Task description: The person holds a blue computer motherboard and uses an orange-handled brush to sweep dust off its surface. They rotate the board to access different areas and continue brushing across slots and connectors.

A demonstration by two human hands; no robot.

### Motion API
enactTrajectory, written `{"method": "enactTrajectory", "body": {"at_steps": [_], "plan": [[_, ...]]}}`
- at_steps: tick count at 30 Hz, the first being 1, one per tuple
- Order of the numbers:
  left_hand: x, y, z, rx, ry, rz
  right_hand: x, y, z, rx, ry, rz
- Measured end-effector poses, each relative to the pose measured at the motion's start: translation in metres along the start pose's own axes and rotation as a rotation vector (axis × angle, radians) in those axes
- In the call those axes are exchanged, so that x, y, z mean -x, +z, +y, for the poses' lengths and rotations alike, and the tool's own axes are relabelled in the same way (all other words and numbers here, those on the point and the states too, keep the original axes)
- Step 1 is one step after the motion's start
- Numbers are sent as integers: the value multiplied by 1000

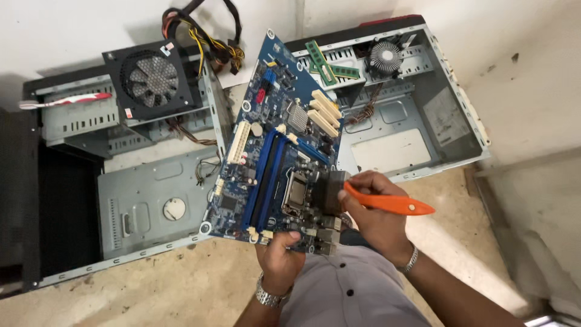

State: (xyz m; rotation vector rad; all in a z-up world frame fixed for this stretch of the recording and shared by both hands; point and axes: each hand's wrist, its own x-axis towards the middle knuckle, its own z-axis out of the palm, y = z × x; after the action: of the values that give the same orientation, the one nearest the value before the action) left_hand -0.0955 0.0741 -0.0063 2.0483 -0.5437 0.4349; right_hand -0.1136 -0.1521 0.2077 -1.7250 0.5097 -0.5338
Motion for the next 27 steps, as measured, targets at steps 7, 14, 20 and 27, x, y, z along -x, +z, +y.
{"method": "enactTrajectory", "body": {"at_steps": [7, 14, 20, 27], "plan": [[-18, -23, 32, 150, 24, 37, 24, -6, -17, 258, -134, -204], [33, -1, -3, 171, -58, -70, 7, -11, -22, 307, -303, -164], [6, -9, 23, 233, 57, -60, 2, -12, -35, 267, -358, -139], [24, 0, 14, 326, -43, -124, -1, -20, -28, 622, -643, -91]]}}
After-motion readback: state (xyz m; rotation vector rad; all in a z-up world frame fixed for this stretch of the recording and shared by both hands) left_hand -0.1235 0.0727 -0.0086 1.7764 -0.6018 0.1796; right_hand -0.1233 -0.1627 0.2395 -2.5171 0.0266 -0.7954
